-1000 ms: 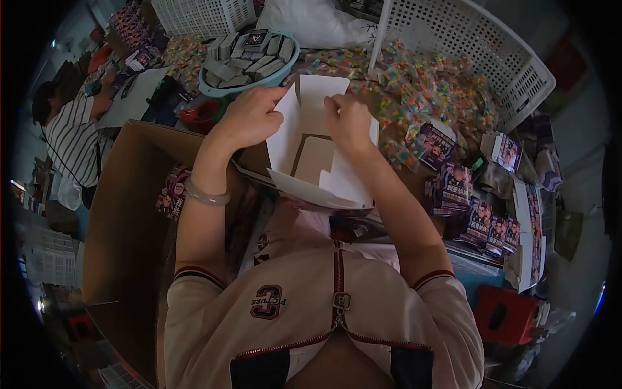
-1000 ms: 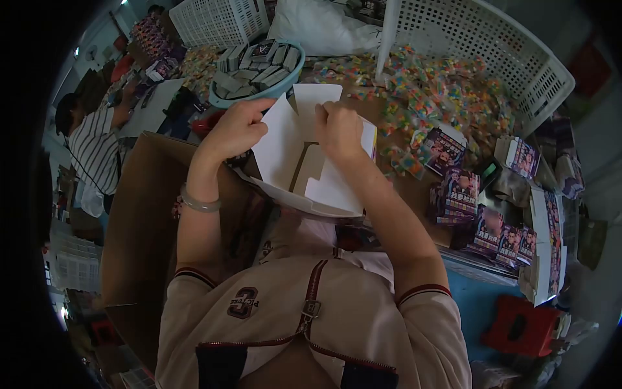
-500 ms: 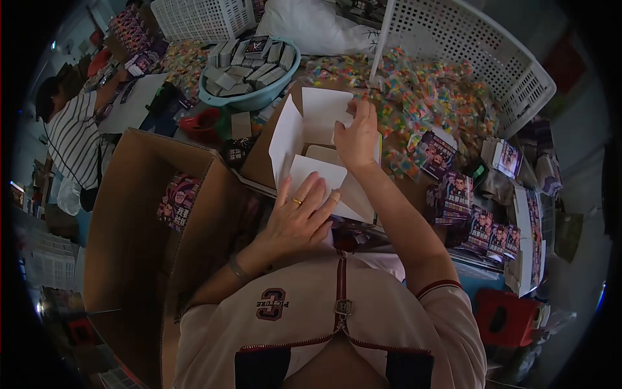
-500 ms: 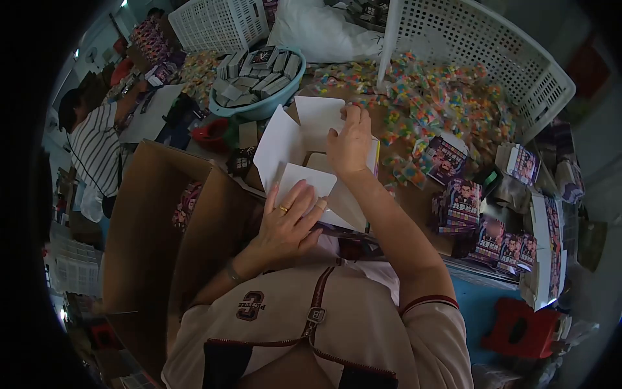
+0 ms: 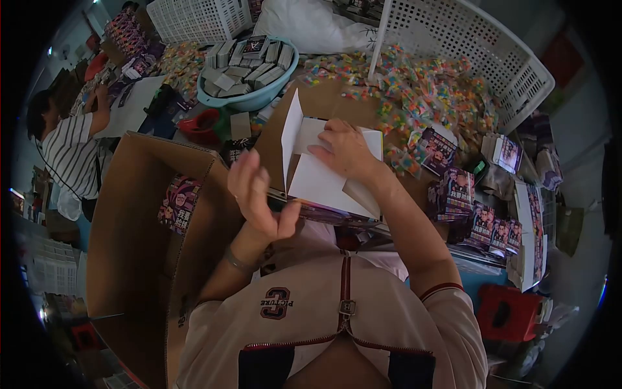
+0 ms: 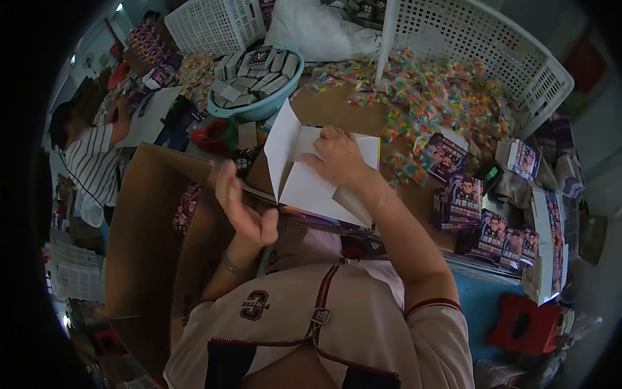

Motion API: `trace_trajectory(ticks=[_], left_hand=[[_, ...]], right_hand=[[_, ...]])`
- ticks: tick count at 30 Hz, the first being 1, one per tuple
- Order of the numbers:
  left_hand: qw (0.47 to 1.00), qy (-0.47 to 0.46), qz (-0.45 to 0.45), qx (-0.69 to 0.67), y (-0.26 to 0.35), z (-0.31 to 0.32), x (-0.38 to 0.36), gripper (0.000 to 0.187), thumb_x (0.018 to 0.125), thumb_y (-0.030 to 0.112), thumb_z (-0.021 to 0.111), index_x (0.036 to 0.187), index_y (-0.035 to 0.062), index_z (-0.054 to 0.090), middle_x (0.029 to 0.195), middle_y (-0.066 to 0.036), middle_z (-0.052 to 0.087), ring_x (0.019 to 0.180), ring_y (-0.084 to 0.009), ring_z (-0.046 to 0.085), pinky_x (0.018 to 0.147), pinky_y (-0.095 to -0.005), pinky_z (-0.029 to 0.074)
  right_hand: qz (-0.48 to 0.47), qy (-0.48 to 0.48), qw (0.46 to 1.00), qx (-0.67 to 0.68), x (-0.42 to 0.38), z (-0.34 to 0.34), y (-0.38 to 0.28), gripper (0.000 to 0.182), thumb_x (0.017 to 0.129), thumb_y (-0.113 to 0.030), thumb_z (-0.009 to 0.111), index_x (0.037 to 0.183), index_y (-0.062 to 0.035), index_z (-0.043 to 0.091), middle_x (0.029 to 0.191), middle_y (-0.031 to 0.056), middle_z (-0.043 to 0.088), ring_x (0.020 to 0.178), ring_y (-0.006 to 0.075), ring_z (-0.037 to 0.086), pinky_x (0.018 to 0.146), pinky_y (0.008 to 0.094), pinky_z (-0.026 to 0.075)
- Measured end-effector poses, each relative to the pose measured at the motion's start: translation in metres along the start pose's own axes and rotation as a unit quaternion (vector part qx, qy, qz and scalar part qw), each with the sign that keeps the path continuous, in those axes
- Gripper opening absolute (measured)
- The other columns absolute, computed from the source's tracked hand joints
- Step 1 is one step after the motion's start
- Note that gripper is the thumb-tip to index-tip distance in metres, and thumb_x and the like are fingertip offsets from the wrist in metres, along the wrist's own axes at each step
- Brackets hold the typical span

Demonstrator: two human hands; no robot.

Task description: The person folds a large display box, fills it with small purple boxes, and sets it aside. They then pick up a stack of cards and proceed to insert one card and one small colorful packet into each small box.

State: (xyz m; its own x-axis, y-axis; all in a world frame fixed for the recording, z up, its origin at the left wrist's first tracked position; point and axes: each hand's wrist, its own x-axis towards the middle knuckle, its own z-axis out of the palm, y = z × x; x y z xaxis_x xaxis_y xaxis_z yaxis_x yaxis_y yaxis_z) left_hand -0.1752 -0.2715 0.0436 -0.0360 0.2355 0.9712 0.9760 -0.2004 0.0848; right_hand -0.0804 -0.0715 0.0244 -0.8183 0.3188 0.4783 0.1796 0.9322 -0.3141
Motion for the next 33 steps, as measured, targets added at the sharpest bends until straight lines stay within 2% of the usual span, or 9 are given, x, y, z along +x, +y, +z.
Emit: trace_trajectory(ticks=[2,3,7,9,10,12,19,31,33], left_hand=[[0.967,0.032,-0.194,-0.163,-0.010,0.017,0.020,0.069,0.092,0.028,0.050,0.144,-0.0094,0.026,0.146,-0.028,0.036,0.136,-0.0426,0.033,0.115,-0.0480,0.019],[0.967,0.031,-0.193,-0.162,-0.015,0.019,0.023,0.069,0.092,0.028,0.050,0.144,-0.0094,0.026,0.146,-0.028,0.036,0.136,-0.0426,0.033,0.115,-0.0480,0.019],[0.868,-0.445,-0.134,-0.174,-0.024,0.038,0.013,0.061,0.092,0.031,0.050,0.143,-0.0014,0.037,0.151,-0.019,0.033,0.140,-0.0352,0.030,0.115,-0.0475,0.020],[0.860,-0.493,-0.082,-0.103,-0.012,0.041,-0.001,0.060,0.092,0.032,0.051,0.141,-0.0013,0.040,0.150,-0.020,0.035,0.140,-0.0348,0.031,0.114,-0.0494,0.021],[0.843,-0.536,-0.031,-0.034,-0.009,0.040,-0.004,0.059,0.091,0.034,0.051,0.139,-0.0011,0.042,0.149,-0.020,0.036,0.139,-0.0344,0.033,0.114,-0.0513,0.022],[0.837,-0.545,-0.033,-0.032,-0.006,0.040,-0.001,0.057,0.091,0.034,0.052,0.135,-0.0013,0.045,0.147,-0.020,0.039,0.138,-0.0342,0.034,0.113,-0.0529,0.023],[0.822,-0.568,-0.028,-0.019,-0.008,0.050,0.005,0.044,0.088,0.031,0.053,0.117,-0.0015,0.060,0.132,-0.016,0.051,0.130,-0.0340,0.043,0.111,-0.0558,0.025],[0.784,-0.615,-0.025,-0.077,-0.013,0.072,0.009,0.047,0.080,0.021,0.062,0.123,0.0017,0.057,0.139,-0.014,0.048,0.134,-0.0311,0.039,0.110,-0.0572,0.026],[0.809,-0.583,-0.033,-0.065,-0.012,0.077,0.004,0.047,0.078,0.021,0.064,0.121,0.0016,0.058,0.136,-0.014,0.049,0.133,-0.0306,0.040,0.110,-0.0570,0.027]], right_hand=[[0.018,-0.019,0.999,0.028,-0.001,0.006,0.002,0.024,0.085,-0.025,0.066,0.089,-0.0022,0.070,0.103,0.0122,0.063,0.102,0.0306,0.060,0.089,0.0455,0.045],[0.035,-0.035,0.997,0.053,0.001,0.008,0.004,0.021,0.085,-0.022,0.064,0.090,-0.0026,0.070,0.105,0.0132,0.062,0.104,0.0309,0.059,0.090,0.0463,0.044],[0.077,-0.032,0.984,0.159,0.000,-0.002,0.028,0.020,0.086,-0.017,0.059,0.099,-0.0030,0.067,0.109,0.0157,0.061,0.105,0.0346,0.058,0.087,0.0480,0.046],[0.126,-0.004,0.979,-0.158,-0.014,-0.016,0.037,0.024,0.087,-0.013,0.055,0.107,-0.0035,0.063,0.112,0.0184,0.060,0.101,0.0402,0.059,0.083,0.0497,0.048],[0.132,-0.002,0.979,-0.154,-0.022,-0.017,0.044,0.024,0.087,-0.013,0.055,0.107,-0.0035,0.063,0.112,0.0184,0.060,0.101,0.0402,0.059,0.083,0.0497,0.048],[0.233,0.024,0.972,0.016,-0.036,-0.019,0.052,0.027,0.088,-0.013,0.053,0.111,-0.0030,0.061,0.111,0.0194,0.060,0.095,0.0438,0.061,0.081,0.0503,0.049],[0.260,0.043,0.964,0.035,-0.040,-0.022,0.051,0.027,0.089,-0.013,0.051,0.111,-0.0033,0.062,0.110,0.0209,0.062,0.095,0.0432,0.061,0.081,0.0497,0.049],[0.308,0.046,0.945,0.103,-0.045,-0.022,0.062,0.032,0.091,-0.015,0.046,0.114,-0.0042,0.065,0.099,0.0251,0.067,0.094,0.0432,0.063,0.085,0.0486,0.050],[0.310,0.046,0.940,0.132,-0.047,-0.022,0.064,0.032,0.092,-0.015,0.047,0.116,-0.0025,0.063,0.104,0.0257,0.066,0.099,0.0403,0.064,0.086,0.0423,0.049]])
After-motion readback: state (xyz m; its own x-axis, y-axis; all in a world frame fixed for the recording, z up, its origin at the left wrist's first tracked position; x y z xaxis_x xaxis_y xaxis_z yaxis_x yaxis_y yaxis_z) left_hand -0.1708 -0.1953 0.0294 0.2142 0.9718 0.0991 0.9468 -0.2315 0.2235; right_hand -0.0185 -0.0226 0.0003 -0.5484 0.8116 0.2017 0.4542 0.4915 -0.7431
